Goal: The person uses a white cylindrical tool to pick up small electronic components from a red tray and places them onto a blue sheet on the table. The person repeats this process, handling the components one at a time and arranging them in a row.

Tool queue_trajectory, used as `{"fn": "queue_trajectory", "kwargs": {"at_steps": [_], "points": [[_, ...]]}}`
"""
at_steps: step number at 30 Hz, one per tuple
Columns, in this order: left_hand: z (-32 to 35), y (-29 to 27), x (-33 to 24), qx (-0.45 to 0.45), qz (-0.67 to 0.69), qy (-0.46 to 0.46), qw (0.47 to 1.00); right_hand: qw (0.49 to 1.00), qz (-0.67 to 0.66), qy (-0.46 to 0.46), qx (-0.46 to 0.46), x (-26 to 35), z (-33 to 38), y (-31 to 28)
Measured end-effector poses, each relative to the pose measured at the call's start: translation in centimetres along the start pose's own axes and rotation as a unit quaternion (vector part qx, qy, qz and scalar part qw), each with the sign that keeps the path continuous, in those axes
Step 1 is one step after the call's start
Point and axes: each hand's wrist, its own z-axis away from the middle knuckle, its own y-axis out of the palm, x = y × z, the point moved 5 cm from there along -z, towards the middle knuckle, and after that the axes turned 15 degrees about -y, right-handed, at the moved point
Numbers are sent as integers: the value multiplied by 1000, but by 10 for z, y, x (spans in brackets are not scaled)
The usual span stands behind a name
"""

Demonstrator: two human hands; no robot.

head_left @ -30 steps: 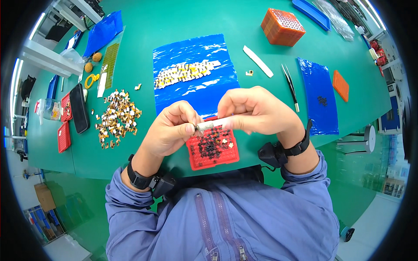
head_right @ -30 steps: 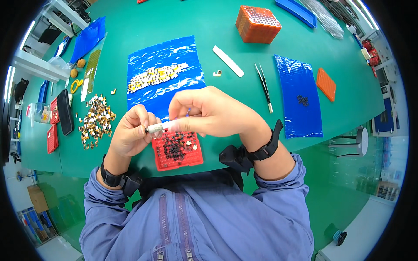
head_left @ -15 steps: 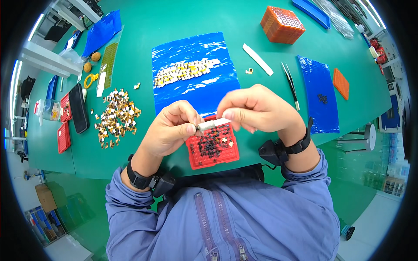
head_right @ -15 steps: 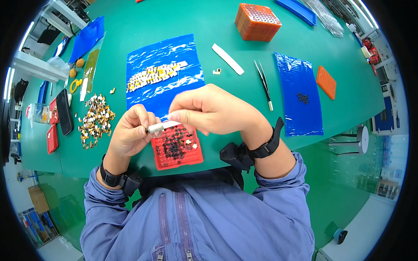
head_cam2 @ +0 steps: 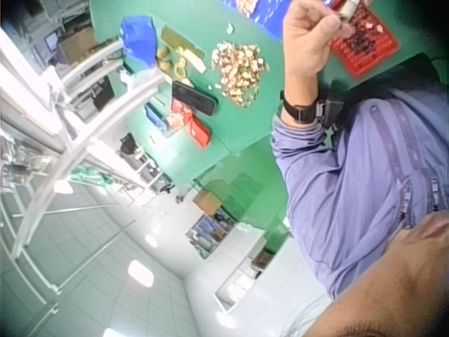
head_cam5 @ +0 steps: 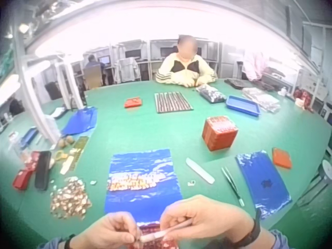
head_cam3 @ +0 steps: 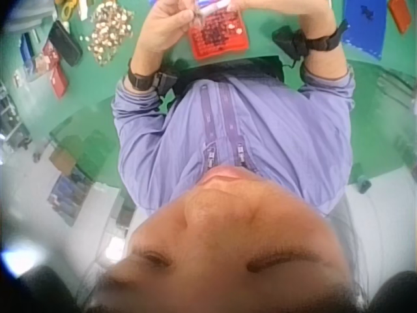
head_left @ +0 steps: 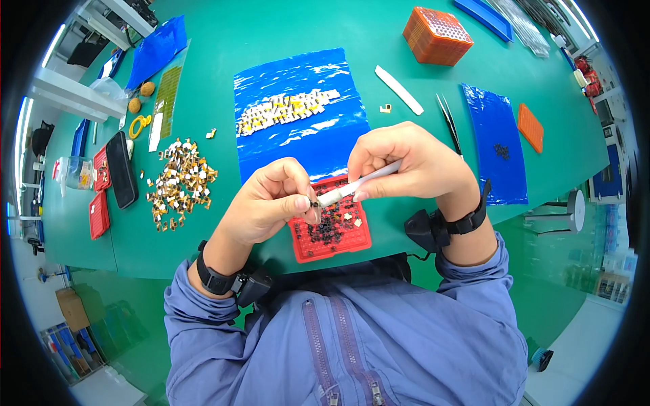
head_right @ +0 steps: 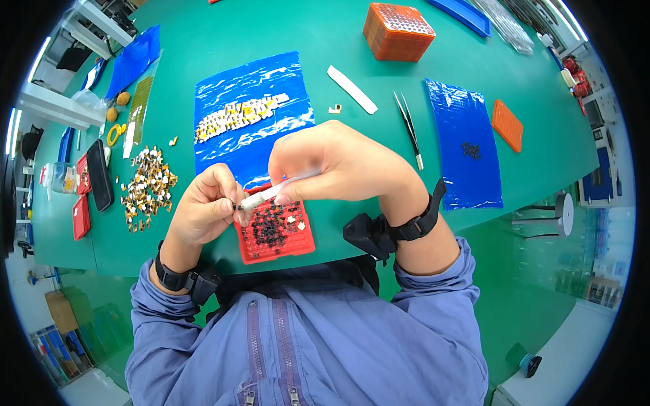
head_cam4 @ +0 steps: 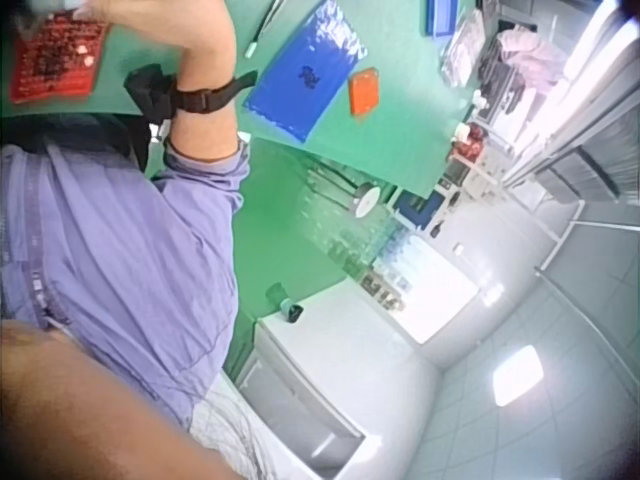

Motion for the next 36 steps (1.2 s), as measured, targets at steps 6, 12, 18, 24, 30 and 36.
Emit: {"fn": "queue_trajectory", "kwargs": {"at_steps": [6,12,18,24,30,36], "points": [[0,0,1,-9,-77,1,997,1000,4,15,-5,-7,4,-9],[1,1,-1,-30,-159,-17,987,997,-11,66,-27,-14,5,-13],[5,13,-8,-94,-214,-27,972,995,-29,61,-69,-17,6,-18],[-10,20,-47,-216,-446,-50,867,975,-56,24,-212,-17,11,-40],[-68,-21,-75,-298,-651,25,698,958,-26,33,-285,-28,14,-56],[-100,-42,-69,-325,-743,65,582,964,15,33,-263,-35,13,-52]]}}
